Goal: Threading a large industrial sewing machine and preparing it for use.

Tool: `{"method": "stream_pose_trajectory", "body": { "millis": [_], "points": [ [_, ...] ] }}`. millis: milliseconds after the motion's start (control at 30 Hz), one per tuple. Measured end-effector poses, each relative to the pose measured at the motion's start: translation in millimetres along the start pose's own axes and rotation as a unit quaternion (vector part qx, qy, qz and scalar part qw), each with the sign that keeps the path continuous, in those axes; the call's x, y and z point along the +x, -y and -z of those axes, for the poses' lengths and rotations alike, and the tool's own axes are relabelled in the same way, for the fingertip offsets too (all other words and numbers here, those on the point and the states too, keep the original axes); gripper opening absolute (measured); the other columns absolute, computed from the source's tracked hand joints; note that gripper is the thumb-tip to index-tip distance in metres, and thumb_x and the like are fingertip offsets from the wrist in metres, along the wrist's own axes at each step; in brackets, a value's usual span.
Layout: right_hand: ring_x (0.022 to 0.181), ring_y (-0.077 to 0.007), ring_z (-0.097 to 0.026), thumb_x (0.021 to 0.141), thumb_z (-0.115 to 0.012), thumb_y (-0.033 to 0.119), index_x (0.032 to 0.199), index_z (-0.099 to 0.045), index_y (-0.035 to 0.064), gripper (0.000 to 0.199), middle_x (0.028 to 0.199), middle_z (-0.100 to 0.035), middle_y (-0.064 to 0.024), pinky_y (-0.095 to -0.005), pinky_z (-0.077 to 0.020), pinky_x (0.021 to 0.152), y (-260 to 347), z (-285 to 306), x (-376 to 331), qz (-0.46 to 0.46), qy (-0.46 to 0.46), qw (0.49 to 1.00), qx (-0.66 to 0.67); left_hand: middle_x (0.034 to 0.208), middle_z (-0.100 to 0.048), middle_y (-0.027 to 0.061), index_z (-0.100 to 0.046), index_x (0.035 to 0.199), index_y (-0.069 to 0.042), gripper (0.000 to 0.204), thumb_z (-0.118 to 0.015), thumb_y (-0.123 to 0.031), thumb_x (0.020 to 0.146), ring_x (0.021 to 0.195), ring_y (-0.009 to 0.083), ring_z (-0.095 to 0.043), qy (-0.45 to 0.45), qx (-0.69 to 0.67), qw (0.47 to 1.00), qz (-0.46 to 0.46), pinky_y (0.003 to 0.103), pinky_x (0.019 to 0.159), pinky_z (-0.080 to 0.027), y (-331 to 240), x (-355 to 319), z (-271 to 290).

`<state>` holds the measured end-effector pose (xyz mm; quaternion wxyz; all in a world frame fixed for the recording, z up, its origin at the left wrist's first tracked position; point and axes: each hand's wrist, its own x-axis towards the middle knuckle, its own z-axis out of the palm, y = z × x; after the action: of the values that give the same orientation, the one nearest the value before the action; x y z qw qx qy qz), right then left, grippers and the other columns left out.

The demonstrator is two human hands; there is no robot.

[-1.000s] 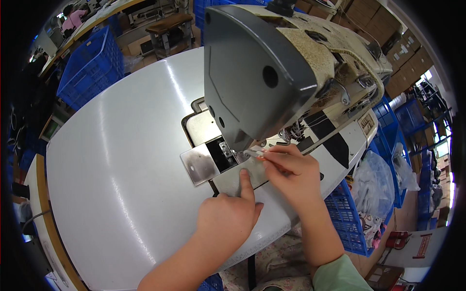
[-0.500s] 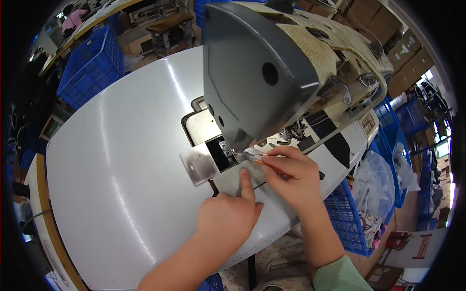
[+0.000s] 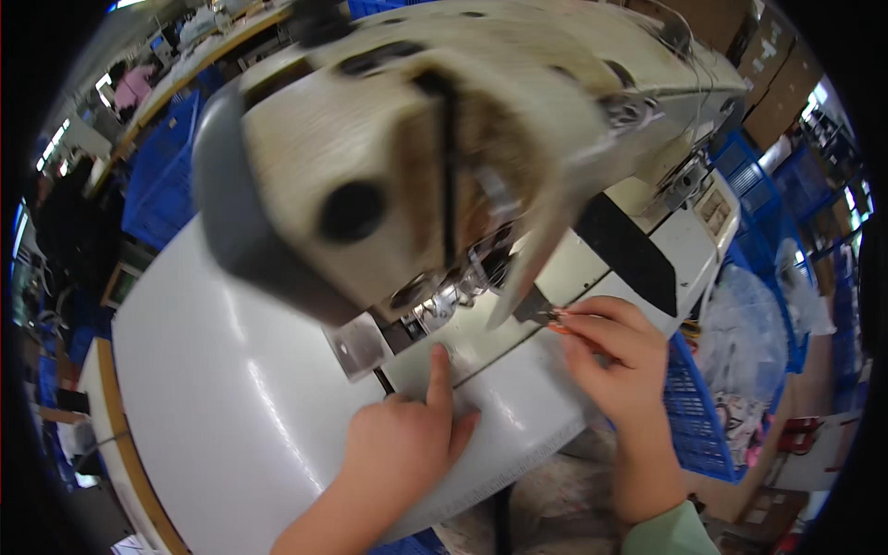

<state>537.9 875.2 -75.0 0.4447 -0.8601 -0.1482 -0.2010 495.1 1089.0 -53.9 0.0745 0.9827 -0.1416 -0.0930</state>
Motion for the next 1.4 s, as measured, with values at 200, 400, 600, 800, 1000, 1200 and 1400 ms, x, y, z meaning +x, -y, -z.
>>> {"method": "stream_pose_trajectory", "body": {
  "millis": [200,400,600,800,1000,1200,1400],
  "points": [
    [0.07,-0.0159,-0.064,0.068,-0.065,-0.006,0.088,-0.065,-0.0033,0.02,0.091,-0.061,-0.0119,-0.0216,-0.0511,0.059,-33.9,17.3,-4.8,-0.009,-0.079,0.996,0.04,0.052,-0.054,0.0074,-0.041,0.129,0.004,0.072,-0.064,-0.039,0.076,0.045,0.0251,-0.056,0.029,0.02,0.999,0.025,0.036,0.042,-0.043,-11.3,3.0,2.3],
    [0.067,-0.0191,-0.064,0.065,-0.067,-0.006,0.086,-0.065,-0.0037,0.021,0.092,-0.059,-0.0171,-0.0254,-0.0533,0.057,-42.5,21.7,-6.9,0.024,-0.092,0.995,0.039,0.052,-0.052,0.0066,-0.042,0.128,0.004,0.074,-0.067,-0.038,0.074,0.044,0.0254,-0.054,0.042,0.037,0.997,0.054,0.034,0.043,-0.042,-22.9,5.2,9.0],
    [0.066,-0.019,-0.062,0.062,-0.069,-0.002,0.084,-0.066,0.0002,0.022,0.09,-0.061,-0.0133,-0.0252,-0.0505,0.054,-46.1,18.3,-12.8,0.026,-0.055,0.997,0.047,0.071,-0.064,0.0113,-0.042,0.13,-0.001,0.067,-0.066,-0.033,0.076,0.053,0.0273,-0.059,0.034,0.012,0.999,0.033,0.036,0.049,-0.047,-19.0,1.4,4.8],
    [0.071,-0.0213,-0.062,0.064,-0.067,-0.003,0.086,-0.064,-0.0012,0.022,0.094,-0.06,-0.0145,-0.0268,-0.05,0.059,-43.1,16.9,-7.9,0.04,-0.031,0.999,0.003,0.052,-0.052,0.0066,-0.041,0.129,0.004,0.075,-0.068,-0.038,0.074,0.044,0.0245,-0.053,0.034,0.008,0.999,0.037,0.033,0.043,-0.042,-10.4,4.0,3.3],
    [0.068,-0.0214,-0.058,0.064,-0.07,0.0,0.086,-0.066,0.002,0.022,0.091,-0.062,-0.0105,-0.0286,-0.0469,0.058,-38.9,8.8,-4.4,0.049,-0.052,0.996,-0.043,0.05,-0.05,0.0049,-0.04,0.13,0.003,0.075,-0.067,-0.038,0.075,0.044,0.0235,-0.053,0.047,0.029,0.998,0.027,0.033,0.042,-0.041,-10.4,3.2,1.9],
    [0.071,-0.0211,-0.058,0.063,-0.07,0.001,0.084,-0.067,0.0027,0.022,0.091,-0.062,-0.01,-0.0282,-0.047,0.059,-33.3,4.0,-5.8,0.052,-0.043,0.997,-0.047,0.042,-0.046,0.0032,-0.047,0.122,0.007,0.064,-0.059,-0.041,0.081,0.037,0.0189,-0.048,0.001,0.017,1.0,-0.008,0.033,0.034,-0.038,-4.9,0.6,2.6],
    [0.074,-0.0201,-0.058,0.063,-0.069,0.0,0.085,-0.066,0.0009,0.022,0.094,-0.061,-0.0116,-0.0274,-0.0474,0.062,-32.0,8.6,-11.5,0.008,-0.026,0.998,-0.06,0.044,-0.047,0.0046,-0.044,0.126,0.007,0.068,-0.061,-0.04,0.079,0.041,0.0203,-0.052,0.003,0.016,1.0,-0.01,0.034,0.037,-0.04,-6.7,-0.5,3.3]
  ]
}}
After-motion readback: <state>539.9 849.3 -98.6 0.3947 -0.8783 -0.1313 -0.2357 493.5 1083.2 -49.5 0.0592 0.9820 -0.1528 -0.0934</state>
